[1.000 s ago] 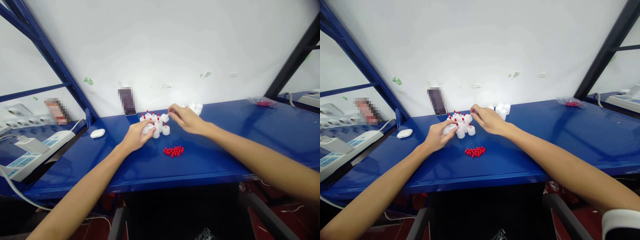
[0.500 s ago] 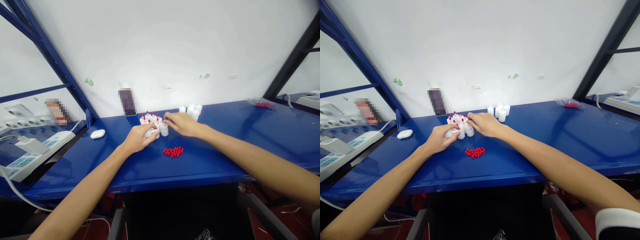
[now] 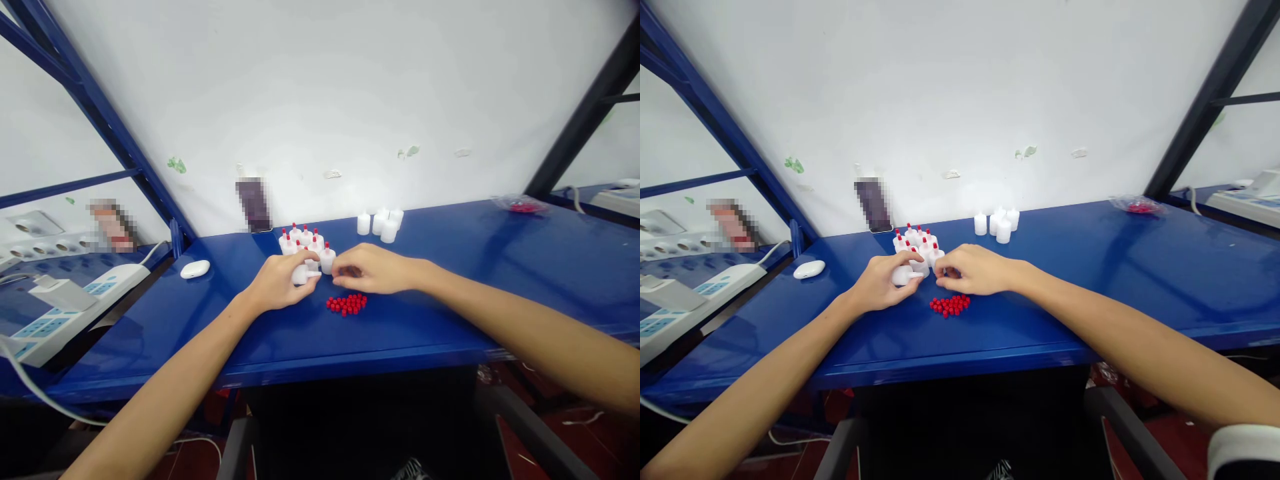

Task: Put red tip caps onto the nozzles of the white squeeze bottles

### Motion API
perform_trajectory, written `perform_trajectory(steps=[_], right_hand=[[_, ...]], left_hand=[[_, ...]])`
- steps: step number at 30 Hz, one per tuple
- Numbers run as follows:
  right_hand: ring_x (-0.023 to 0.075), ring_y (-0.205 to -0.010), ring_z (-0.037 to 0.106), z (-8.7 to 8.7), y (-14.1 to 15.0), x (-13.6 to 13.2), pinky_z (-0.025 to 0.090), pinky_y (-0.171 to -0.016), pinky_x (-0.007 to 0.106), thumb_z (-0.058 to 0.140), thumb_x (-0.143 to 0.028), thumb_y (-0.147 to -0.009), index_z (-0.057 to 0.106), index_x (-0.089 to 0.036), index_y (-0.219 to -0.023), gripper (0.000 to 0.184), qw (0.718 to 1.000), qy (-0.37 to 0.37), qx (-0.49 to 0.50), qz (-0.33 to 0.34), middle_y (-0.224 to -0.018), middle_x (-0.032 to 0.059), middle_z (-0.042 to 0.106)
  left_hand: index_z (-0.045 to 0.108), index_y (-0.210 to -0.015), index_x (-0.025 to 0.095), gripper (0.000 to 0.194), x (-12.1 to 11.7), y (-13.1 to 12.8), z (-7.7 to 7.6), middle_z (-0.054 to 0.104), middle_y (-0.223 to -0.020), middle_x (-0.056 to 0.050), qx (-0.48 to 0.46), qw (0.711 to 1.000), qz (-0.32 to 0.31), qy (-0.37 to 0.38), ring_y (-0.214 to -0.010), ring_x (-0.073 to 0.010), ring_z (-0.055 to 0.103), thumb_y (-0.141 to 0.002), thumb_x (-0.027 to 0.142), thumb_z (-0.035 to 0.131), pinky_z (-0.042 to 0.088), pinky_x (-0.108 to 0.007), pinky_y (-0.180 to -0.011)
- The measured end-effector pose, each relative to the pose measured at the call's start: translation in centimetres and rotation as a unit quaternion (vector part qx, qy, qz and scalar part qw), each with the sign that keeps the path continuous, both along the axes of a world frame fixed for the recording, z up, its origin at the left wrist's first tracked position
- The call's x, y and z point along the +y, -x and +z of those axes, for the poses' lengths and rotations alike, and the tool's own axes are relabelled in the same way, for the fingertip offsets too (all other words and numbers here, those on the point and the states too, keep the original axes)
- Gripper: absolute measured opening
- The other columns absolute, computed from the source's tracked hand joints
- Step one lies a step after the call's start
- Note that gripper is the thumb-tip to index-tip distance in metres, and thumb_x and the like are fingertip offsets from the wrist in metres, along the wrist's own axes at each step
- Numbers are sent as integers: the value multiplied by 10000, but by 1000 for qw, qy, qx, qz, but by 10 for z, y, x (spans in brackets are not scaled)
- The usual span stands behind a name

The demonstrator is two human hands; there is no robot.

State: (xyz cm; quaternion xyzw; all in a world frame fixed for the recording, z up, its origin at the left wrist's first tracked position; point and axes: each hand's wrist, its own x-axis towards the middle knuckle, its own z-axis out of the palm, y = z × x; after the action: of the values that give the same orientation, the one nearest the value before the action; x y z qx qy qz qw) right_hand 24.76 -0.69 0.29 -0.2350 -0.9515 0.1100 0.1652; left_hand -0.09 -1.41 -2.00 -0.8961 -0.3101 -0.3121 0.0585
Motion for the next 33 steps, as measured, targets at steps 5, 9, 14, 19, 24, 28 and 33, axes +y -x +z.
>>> perform_trajectory(steps=[5,9,14,19,24,28,33], right_hand=[[141,-734,593,-2,11,-10,404,-695,266,561,-371,-948,714,-182,-943,243,997,45,-30,46,-824,22,698],[136,-734,610,-5,13,-8,421,-719,262,565,-293,-939,734,-184,-906,204,997,54,-36,48,-845,22,727],[114,-637,603,-8,11,-4,421,-653,241,594,-219,-889,733,-166,-899,149,997,67,-21,1,-780,16,723],[119,-622,606,-12,10,1,416,-643,247,594,-192,-871,729,-171,-875,136,998,56,-12,-10,-755,15,716],[152,-690,628,-13,6,5,411,-656,274,570,-195,-888,724,-181,-880,155,999,5,-17,-35,-813,36,729],[137,-660,625,-12,3,6,430,-647,264,585,-188,-884,727,-170,-926,150,999,37,-10,5,-803,30,728],[141,-721,663,-11,7,3,477,-734,277,606,-139,-839,736,-174,-908,152,998,26,62,9,-833,23,749]], left_hand=[[562,-899,195,153,1,1,-2,611,-667,43,-7,1000,-12,6,-531,-99,527,-773,241,636,403,-211,-557],[576,-892,194,130,3,1,-3,642,-724,25,-6,1000,-23,-2,-596,-111,567,-799,253,644,425,-222,-607],[613,-955,190,121,3,-1,0,687,-855,-12,-5,999,-37,10,-745,-136,631,-895,295,600,456,-242,-714],[621,-983,188,155,3,-2,2,696,-905,-25,11,999,-27,40,-808,-154,648,-912,323,591,461,-258,-745],[633,-982,189,188,4,-2,2,711,-922,-32,20,999,-11,49,-816,-165,660,-926,355,565,465,-266,-746],[643,-991,187,213,4,-1,1,729,-928,-34,31,998,-6,54,-809,-168,676,-923,374,565,475,-263,-745],[649,-986,181,215,3,0,-1,742,-925,-38,42,998,-6,50,-801,-173,691,-908,367,574,480,-257,-740]])
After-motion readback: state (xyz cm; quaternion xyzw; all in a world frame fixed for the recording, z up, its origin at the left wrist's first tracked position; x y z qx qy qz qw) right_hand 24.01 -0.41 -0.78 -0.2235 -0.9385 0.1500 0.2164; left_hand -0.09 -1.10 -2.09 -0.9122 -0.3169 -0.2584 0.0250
